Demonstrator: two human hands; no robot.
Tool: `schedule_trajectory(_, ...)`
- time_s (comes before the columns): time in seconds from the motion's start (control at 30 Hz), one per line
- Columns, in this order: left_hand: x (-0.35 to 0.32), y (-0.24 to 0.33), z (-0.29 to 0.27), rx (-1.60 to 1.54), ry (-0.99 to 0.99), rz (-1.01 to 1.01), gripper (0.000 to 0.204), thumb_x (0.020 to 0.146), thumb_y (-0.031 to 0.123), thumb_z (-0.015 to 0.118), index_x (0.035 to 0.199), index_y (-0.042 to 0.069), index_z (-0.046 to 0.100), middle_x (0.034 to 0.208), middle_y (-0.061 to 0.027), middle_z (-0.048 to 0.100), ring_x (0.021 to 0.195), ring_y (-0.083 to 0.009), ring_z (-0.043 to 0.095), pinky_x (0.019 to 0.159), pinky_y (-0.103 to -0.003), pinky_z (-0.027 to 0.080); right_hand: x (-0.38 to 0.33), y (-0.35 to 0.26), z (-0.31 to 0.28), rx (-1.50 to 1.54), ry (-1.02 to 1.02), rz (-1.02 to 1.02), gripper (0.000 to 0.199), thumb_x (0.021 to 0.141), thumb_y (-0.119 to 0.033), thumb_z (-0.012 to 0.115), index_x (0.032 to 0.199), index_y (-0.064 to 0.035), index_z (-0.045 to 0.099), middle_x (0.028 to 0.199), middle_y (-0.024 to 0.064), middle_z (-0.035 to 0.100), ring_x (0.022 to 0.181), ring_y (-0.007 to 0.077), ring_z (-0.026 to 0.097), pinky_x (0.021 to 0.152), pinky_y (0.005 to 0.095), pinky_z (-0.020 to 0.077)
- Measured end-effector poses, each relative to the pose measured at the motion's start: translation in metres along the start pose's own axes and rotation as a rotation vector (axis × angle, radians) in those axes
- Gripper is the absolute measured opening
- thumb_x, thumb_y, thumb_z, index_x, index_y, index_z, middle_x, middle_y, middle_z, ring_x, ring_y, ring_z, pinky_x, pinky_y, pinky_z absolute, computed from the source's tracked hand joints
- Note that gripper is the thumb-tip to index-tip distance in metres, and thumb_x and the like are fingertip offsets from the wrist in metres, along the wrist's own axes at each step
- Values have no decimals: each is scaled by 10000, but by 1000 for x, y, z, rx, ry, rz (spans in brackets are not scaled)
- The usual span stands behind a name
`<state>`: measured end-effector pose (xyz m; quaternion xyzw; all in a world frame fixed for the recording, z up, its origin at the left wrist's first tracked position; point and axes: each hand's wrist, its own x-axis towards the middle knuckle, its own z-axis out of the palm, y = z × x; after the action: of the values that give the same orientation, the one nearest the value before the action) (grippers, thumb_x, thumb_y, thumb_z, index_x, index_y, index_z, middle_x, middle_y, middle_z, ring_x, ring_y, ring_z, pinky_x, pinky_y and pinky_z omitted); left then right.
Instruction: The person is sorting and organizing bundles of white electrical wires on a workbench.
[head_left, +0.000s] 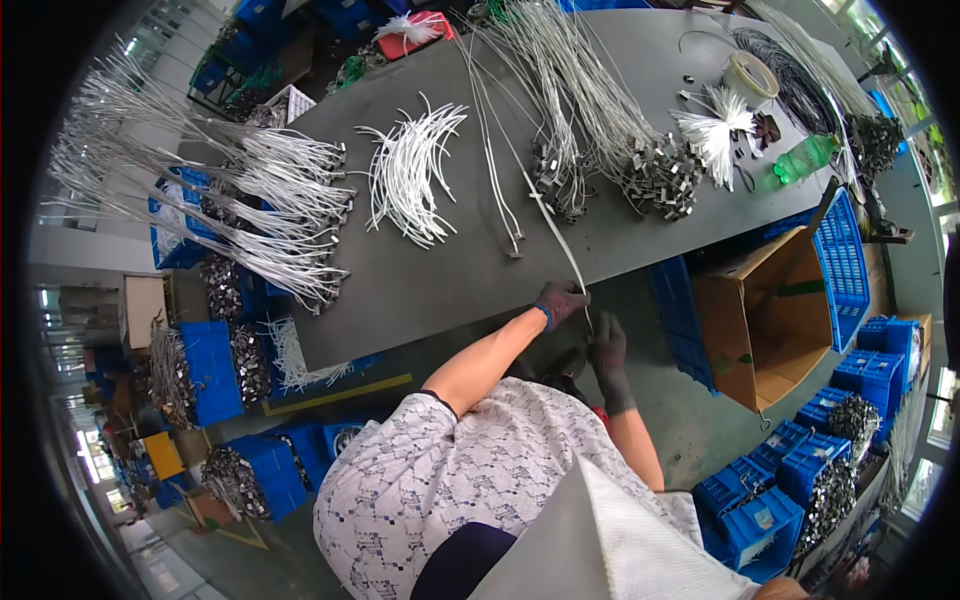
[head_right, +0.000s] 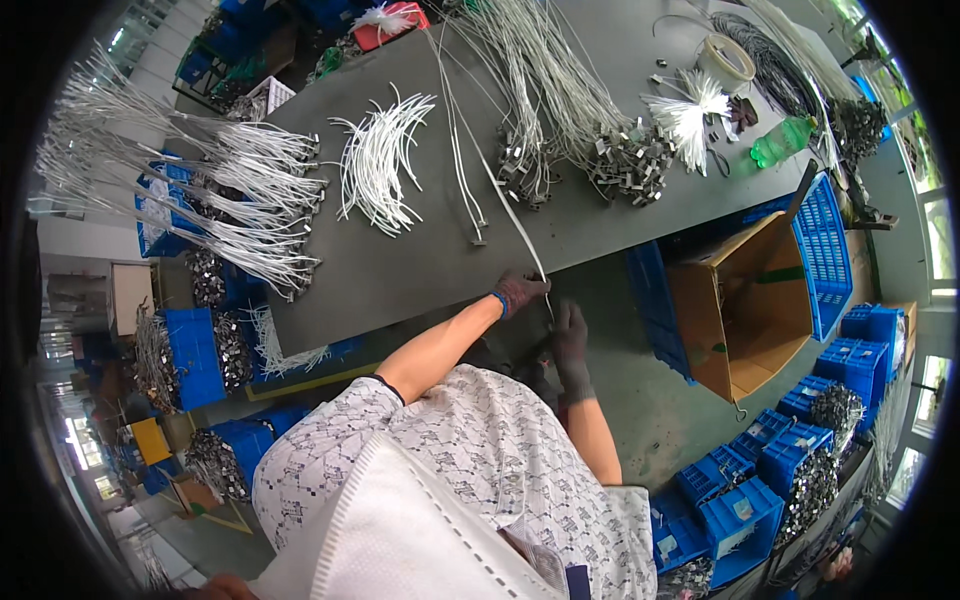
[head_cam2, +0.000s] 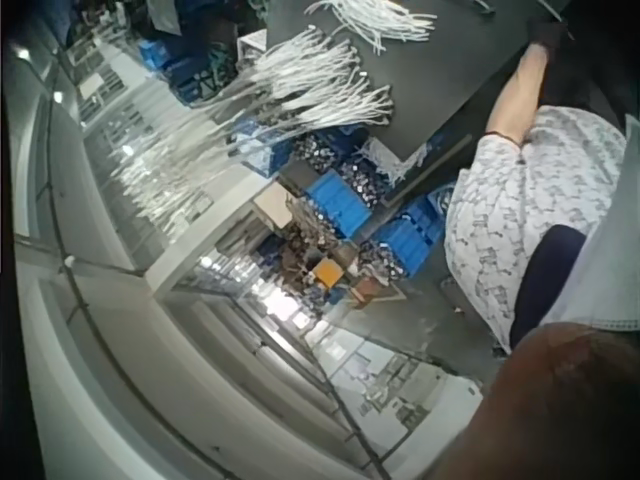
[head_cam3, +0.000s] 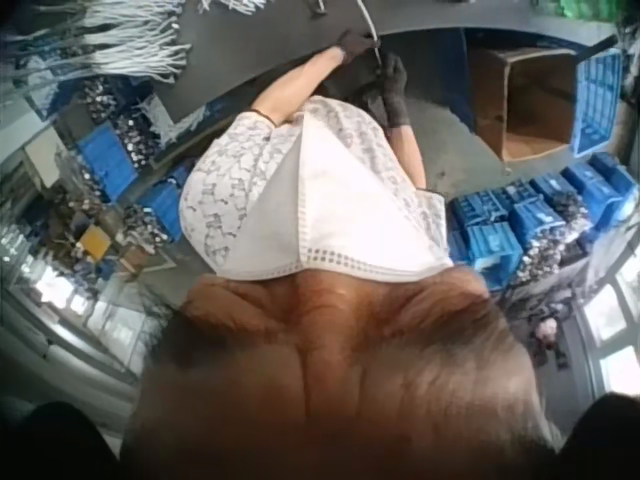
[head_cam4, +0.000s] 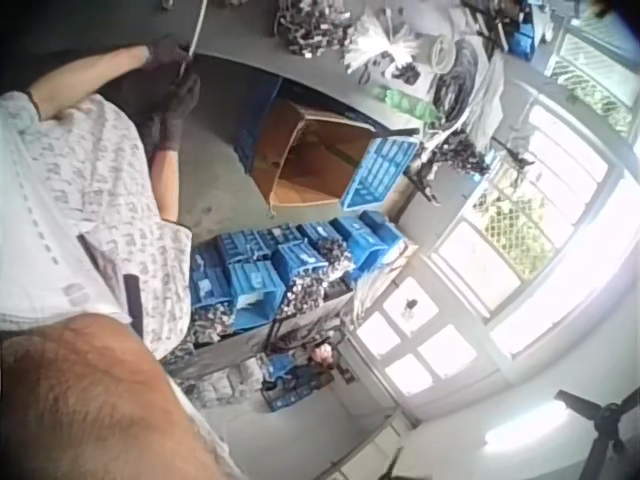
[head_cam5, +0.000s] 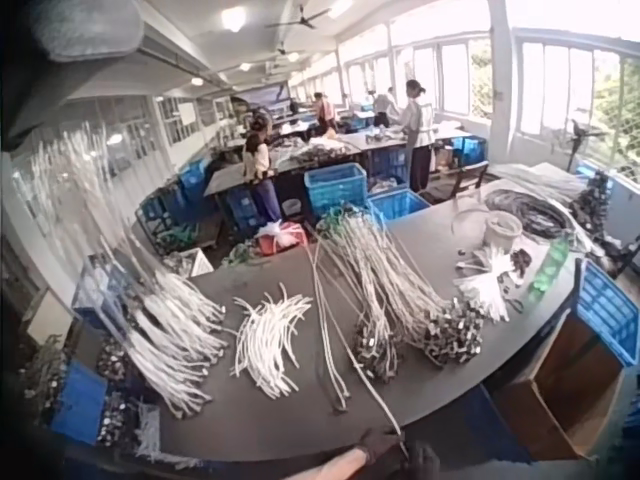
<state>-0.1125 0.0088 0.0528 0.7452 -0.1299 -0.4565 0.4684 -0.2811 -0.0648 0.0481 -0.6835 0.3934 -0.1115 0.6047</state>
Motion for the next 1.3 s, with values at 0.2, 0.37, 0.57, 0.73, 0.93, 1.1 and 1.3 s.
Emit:
schedule_trajectory(0.2, 13, 0, -91, -354, -279, 109, 248, 816, 225, 669, 978, 38, 682, 902, -72, 690, 842, -165, 647, 757, -321, 518, 94, -65, 106, 202, 85, 110, 391, 994, -363, 451, 1011, 6, 582, 786, 152, 620, 676, 237, 619, 597, 355, 482)
schedule_trajectory(0.37, 33, -10, -159, -490, -484, -73, 265, 920, 200, 567, 1157, 87, 603, 1016, -63, 687, 938, -184, 657, 806, -373, 547, 125, -82, 155, 315, -2, 318, 429, 972, -430, 472, 1031, -20, 586, 771, 157, 626, 502, 250, 595, 415, 378, 475)
schedule_trajectory(0.57, 80, -21, -184, -415, -95, -502, 277, 936, 242, 516, 1168, 127, 615, 1069, -79, 688, 976, -229, 668, 798, -430, 547, 168, -93, 137, -28, 113, 259, 565, 925, -444, 538, 1288, -15, 479, 789, 170, 652, 517, 265, 630, 432, 360, 501)
schedule_trajectory(0.73, 121, -161, -238, 285, 344, -35, 328, 847, 330, 619, 1088, 112, 662, 1028, -123, 693, 905, -268, 675, 760, -422, 538, 249, -97, 137, -370, -1, 296, 687, 823, -416, 654, 1340, -12, 448, 925, 192, 678, 655, 275, 690, 571, 407, 561)
schedule_trajectory(0.93, 96, -65, -241, 386, 859, -379, 413, 797, 474, 603, 963, 112, 713, 1044, -155, 696, 970, -366, 669, 769, -459, 543, 291, -48, 68, -389, -14, 138, 425, 799, -321, 676, 1133, -65, 621, 989, 211, 691, 926, 371, 677, 740, 458, 536)
schedule_trajectory(1.1, 118, -116, -289, 547, 933, -629, 336, 711, 416, 705, 910, 145, 729, 982, -155, 707, 917, -337, 696, 748, -451, 571, 243, -108, 54, -714, 152, -110, 349, 811, -329, 658, 1103, -139, 656, 999, 212, 681, 956, 399, 645, 806, 468, 509)
schedule_trajectory(1.3, 144, -141, -267, 908, 569, -450, 257, 901, 249, 506, 927, 85, 702, 1012, -110, 701, 959, -252, 686, 741, -403, 563, 172, -56, 22, -921, -332, -120, 350, 906, -339, 553, 994, -17, 658, 899, 220, 675, 896, 410, 648, 759, 477, 500)
